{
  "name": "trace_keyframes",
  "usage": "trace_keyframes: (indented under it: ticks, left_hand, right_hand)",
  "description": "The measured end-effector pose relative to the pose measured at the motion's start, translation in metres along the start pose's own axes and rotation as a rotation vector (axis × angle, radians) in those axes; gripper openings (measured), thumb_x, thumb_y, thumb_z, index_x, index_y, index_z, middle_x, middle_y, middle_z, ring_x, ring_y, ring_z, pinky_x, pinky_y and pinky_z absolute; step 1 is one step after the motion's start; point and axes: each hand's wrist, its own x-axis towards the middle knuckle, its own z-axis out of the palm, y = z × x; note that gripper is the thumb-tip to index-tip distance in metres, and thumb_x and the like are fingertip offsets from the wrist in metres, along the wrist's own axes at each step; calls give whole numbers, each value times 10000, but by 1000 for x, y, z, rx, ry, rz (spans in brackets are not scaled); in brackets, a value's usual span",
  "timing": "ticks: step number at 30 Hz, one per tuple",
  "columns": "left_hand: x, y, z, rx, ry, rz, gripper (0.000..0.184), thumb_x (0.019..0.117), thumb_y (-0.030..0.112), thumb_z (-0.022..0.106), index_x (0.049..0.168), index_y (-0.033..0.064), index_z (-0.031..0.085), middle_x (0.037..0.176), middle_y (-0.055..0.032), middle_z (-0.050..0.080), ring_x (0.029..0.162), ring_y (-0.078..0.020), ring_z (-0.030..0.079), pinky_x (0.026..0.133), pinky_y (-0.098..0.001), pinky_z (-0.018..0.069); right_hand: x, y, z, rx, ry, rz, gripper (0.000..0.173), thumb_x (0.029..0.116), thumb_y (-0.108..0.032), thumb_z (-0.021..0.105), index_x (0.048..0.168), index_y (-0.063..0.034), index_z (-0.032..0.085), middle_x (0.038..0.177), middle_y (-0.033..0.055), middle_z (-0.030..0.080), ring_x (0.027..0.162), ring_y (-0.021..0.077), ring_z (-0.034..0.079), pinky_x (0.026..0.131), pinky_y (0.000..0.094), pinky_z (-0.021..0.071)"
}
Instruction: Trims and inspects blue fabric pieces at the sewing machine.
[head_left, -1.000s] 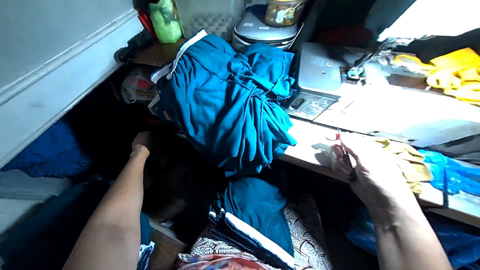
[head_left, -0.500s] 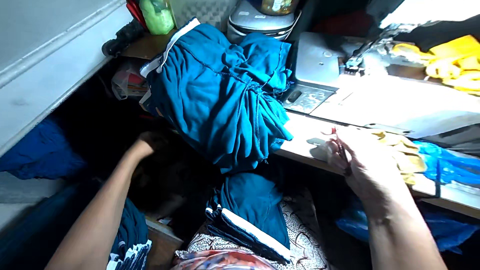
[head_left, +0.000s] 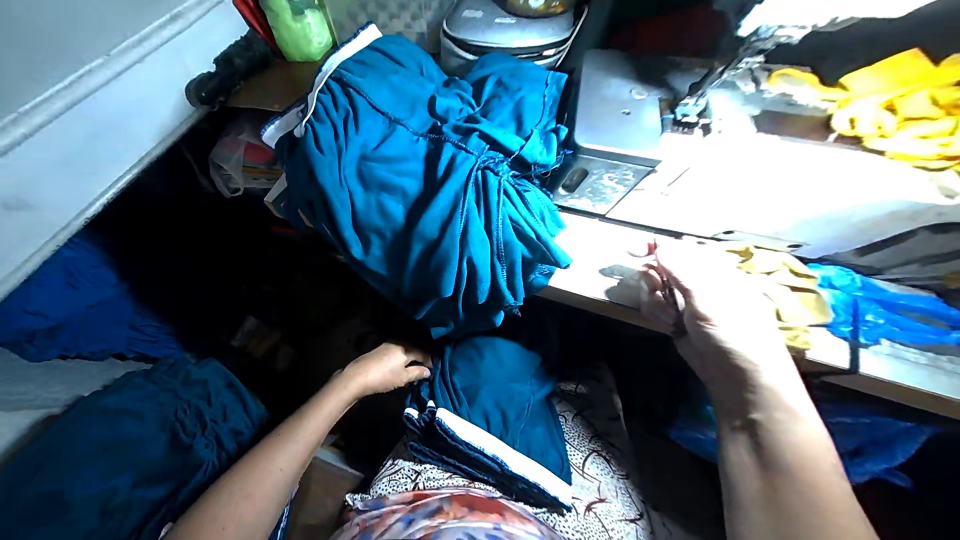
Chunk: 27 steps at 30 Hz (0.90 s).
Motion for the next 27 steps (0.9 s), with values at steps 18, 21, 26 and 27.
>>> trace_keyframes:
  ticks: [18,21,26,27]
  left_hand:
    - [22,-75,-107,442,502,-596,450,932,260,736,1288,-2,651,1390,-253,578,1342,-483,478,1062,-734,321]
    - [18,-82,-112,533,608,-591,408,916,198,741,1288,49,666,1420,-217,565,1378,-477,433,1034,-744,331]
    - [-4,-76,-115,373,432,-561,332,954,232,710,1202,11,691,1247,-243,664,1189,-446,619,984,-680,462]
    - [-13,-66,-113,339,365,-504,297,973,210,685,1172,-10,701,1210,-249,673,1162,-434,628,990,-651,469]
  right_hand:
    - [1,2,-1,24,-19,-4,234,1071,-217,460,1109,-139,678,626,-92,520,430,-33,386,400,107,340]
    - [0,1,0,11,-3,-30,232,1073,-198,460,1104,-131,681,625,-99,527,438,-34,403,409,107,356]
    - [-5,3,-3,1,-26,-61,230,1075,-267,489,1137,-166,687,644,-104,529,443,-23,391,418,116,354]
    - [-5,4,-5,6,-39,-76,227,1069,-243,486,1153,-169,683,658,-103,532,451,-23,392,422,115,357]
